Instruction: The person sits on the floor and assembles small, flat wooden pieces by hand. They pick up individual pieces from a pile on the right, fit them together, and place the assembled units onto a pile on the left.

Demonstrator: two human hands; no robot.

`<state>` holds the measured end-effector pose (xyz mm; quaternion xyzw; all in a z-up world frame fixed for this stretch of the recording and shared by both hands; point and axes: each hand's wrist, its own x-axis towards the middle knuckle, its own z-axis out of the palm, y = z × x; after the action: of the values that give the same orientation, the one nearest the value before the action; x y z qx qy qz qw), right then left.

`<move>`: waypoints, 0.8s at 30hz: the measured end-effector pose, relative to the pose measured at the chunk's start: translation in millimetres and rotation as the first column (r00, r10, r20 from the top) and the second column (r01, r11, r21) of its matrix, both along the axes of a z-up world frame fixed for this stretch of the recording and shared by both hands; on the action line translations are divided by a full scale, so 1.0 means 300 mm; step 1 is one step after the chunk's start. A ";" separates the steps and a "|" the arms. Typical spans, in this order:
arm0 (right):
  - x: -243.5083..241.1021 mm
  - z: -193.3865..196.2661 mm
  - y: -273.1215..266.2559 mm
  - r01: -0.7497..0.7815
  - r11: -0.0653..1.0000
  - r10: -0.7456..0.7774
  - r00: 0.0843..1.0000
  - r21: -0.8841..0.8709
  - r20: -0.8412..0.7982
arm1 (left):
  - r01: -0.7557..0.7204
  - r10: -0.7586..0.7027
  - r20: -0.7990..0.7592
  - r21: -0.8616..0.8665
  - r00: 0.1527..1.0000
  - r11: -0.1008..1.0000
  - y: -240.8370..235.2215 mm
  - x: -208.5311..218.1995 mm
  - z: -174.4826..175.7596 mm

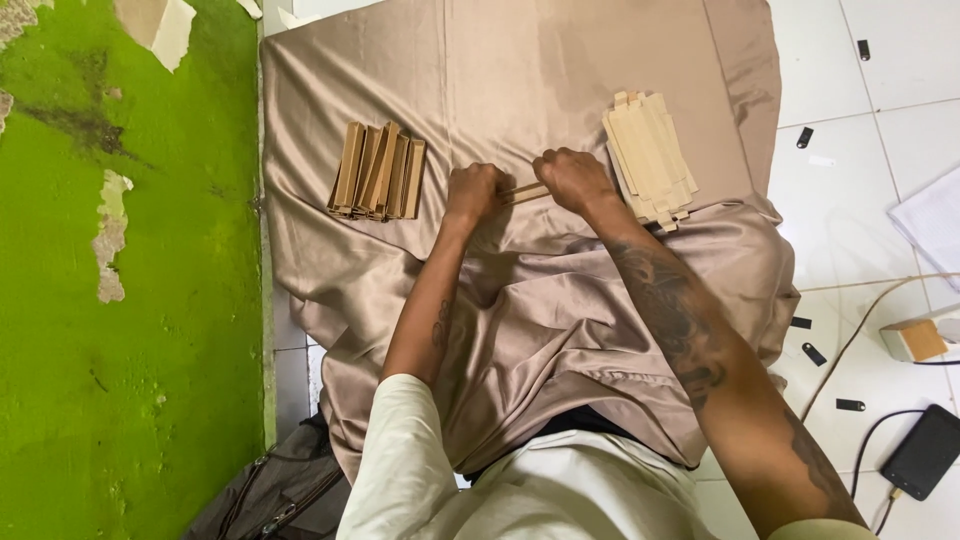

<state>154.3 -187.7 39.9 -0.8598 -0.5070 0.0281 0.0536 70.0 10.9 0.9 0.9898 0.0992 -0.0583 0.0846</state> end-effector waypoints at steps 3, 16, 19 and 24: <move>0.016 -0.015 -0.002 0.004 1.000 -0.003 0.999 -0.015 0.050 | 0.024 -0.025 0.010 0.099 1.000 0.995 0.032 0.051 -0.091; 0.038 -0.050 0.019 -0.098 0.992 0.105 0.989 -0.075 0.100 | 0.145 -0.142 -0.030 0.176 0.989 0.974 -0.076 0.014 -0.011; 0.051 -0.071 -0.003 -0.074 0.994 0.080 0.993 -0.075 0.084 | 0.140 -0.133 -0.059 0.141 0.989 0.980 -0.079 -0.002 -0.047; 0.093 -0.155 -0.074 -0.059 0.998 0.060 0.997 -0.019 0.045 | 0.155 -0.189 0.103 0.271 0.977 0.950 -0.155 -0.115 0.027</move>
<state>182.2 -210.0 -6.8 -0.8451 -0.5333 0.0145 0.0338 35.6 -35.7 8.9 0.9988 0.0136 0.0116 -0.0459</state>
